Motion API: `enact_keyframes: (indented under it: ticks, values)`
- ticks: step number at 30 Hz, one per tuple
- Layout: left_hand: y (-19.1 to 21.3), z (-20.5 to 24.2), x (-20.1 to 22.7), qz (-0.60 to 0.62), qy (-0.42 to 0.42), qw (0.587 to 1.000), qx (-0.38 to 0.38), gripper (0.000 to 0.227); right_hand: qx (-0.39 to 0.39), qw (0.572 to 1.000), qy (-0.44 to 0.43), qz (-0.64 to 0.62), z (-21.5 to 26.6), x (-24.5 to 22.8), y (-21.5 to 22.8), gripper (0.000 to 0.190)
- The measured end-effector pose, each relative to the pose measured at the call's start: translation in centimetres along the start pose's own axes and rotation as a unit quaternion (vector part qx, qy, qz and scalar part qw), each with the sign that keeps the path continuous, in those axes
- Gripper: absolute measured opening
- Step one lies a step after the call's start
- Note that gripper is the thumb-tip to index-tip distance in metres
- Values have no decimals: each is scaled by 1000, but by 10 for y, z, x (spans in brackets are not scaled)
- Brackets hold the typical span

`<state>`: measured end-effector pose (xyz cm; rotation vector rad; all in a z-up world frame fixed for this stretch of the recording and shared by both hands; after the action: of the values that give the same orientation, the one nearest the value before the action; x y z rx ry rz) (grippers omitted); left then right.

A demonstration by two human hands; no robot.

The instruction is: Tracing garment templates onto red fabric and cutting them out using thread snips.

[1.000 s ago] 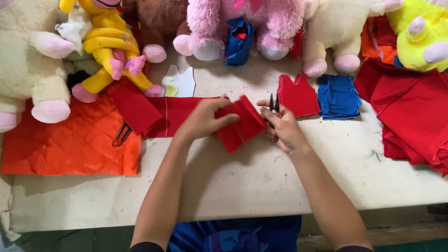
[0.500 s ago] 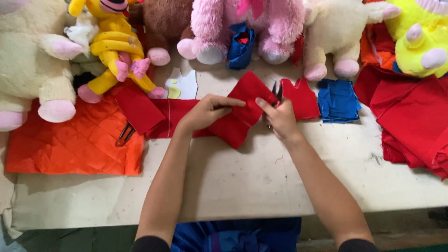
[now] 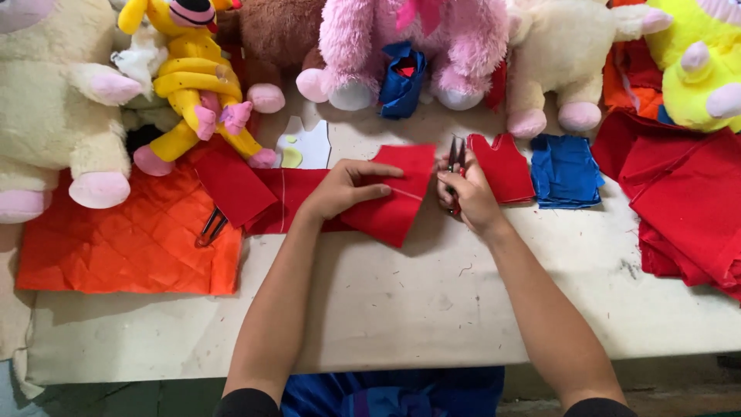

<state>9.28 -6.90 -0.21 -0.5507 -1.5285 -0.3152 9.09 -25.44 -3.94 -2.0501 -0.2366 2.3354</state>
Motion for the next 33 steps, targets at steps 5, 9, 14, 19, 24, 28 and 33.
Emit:
enact_keyframes:
  ticks: [5, 9, 14, 19, 24, 28, 33]
  values:
    - [33, -3, -14, 32, -43, 997, 62, 38, -88, 982, 39, 166, 22, -27, -15, 22]
    - [47, -5, -19, 39, -83, 991, 99, 40, -65, 943, 120, 302, 24, -25, -16, 27]
    - [36, -2, -14, 7, -75, 993, 86, 30, -74, 913, 126, 381, 22, -15, -21, 34]
    - [35, -5, -18, 28, -69, 994, 78, 27, -64, 905, 149, 392, 26, -30, -31, 32]
    - [47, 5, -22, 107, -90, 983, 119, 33, -39, 918, 194, 343, 32, -33, -29, 26]
    - [42, 10, -8, 97, -101, 984, 114, 35, -35, 912, 201, 355, 38, -46, -32, 26]
    - [40, 11, -2, 33, -90, 990, 103, 51, -89, 924, 70, 366, 34, -30, -25, 50]
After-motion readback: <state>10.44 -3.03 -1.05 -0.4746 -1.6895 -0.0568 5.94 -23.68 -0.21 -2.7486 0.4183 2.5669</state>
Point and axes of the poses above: each hand's wrist, its own z-axis away from the middle knuckle, its own y-axis out of the back of the hand, x = y × z, the point moved 10 cm from there along -z, towards the middle knuckle, and after that the axes turned 8 degrees about z, right-handed, at the moved point
